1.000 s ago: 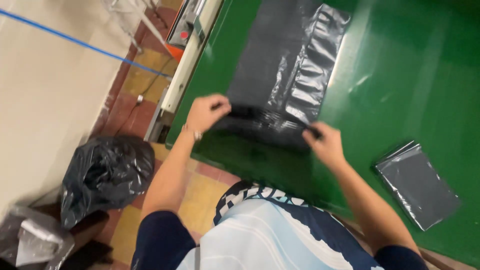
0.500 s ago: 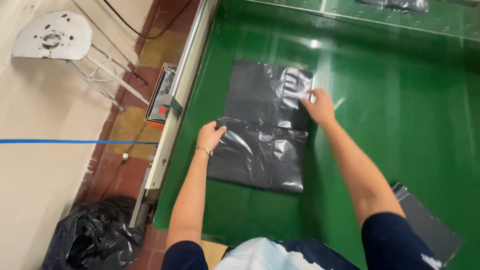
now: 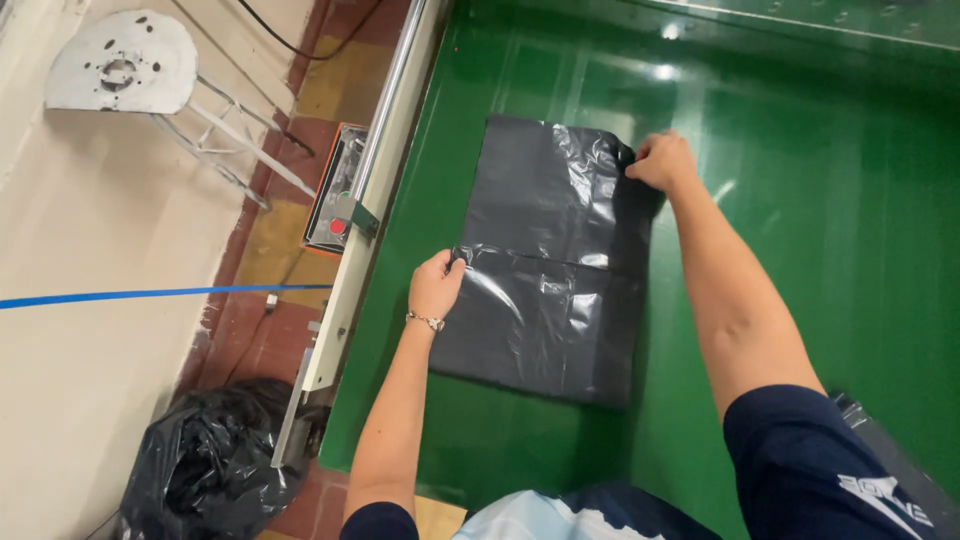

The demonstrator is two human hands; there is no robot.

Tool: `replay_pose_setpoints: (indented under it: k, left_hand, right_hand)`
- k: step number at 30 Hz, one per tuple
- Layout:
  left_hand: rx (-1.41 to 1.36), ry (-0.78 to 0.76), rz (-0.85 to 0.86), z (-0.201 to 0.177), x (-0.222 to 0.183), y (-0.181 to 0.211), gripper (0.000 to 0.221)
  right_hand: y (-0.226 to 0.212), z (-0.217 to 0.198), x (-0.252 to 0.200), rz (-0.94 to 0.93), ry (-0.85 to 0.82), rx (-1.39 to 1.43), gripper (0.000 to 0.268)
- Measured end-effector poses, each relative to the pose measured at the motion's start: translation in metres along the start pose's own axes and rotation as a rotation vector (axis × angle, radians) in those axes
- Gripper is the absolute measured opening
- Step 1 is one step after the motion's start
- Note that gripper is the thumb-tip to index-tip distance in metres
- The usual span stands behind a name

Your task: Folding black plastic bags and inserting them into clear plastic sleeves

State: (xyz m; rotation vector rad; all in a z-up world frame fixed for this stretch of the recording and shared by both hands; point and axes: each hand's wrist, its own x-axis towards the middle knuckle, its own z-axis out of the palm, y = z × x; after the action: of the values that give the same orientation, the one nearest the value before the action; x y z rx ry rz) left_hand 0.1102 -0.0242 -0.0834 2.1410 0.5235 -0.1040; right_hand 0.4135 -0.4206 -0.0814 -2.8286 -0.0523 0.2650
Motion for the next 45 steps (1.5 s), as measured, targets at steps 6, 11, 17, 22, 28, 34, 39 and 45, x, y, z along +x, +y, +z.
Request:
replay_pose_setpoints:
  k: [6,11,17,22,28,34,39,45]
  left_hand:
    - [0.006,0.023,0.019,-0.001,0.003,0.005,0.023]
    - [0.011,-0.005,-0.006,0.005,0.021,-0.009,0.027]
    - [0.021,-0.042,-0.043,0.019,0.048,-0.034,0.033]
    - [-0.01,-0.066,0.011,0.019,0.06,-0.036,0.037]
    - [0.023,-0.063,0.027,0.008,0.051,-0.015,0.033]
    - [0.003,-0.041,0.034,0.014,0.063,-0.029,0.031]
    - [0.002,-0.008,0.018,0.015,0.066,-0.03,0.03]
    - [-0.071,-0.021,-0.02,0.016,0.065,-0.036,0.037]
  right_hand:
    - [-0.019,-0.03,-0.033,0.141,-0.126,0.266,0.08]
    - [-0.01,0.004,-0.015,0.001,0.03,0.065,0.042]
    - [-0.047,-0.047,-0.177,-0.286,0.361,0.744,0.026]
    - [-0.062,-0.047,-0.34,-0.396,0.419,0.758,0.032]
    - [-0.032,0.018,-0.404,-0.582,0.381,0.434,0.055]
    - [-0.024,0.024,-0.41,-0.658,0.371,0.262,0.054]
    - [-0.031,0.004,-0.378,-0.467,0.376,0.272,0.037]
    - [-0.039,-0.073,-0.202,-0.31,0.556,0.666,0.011]
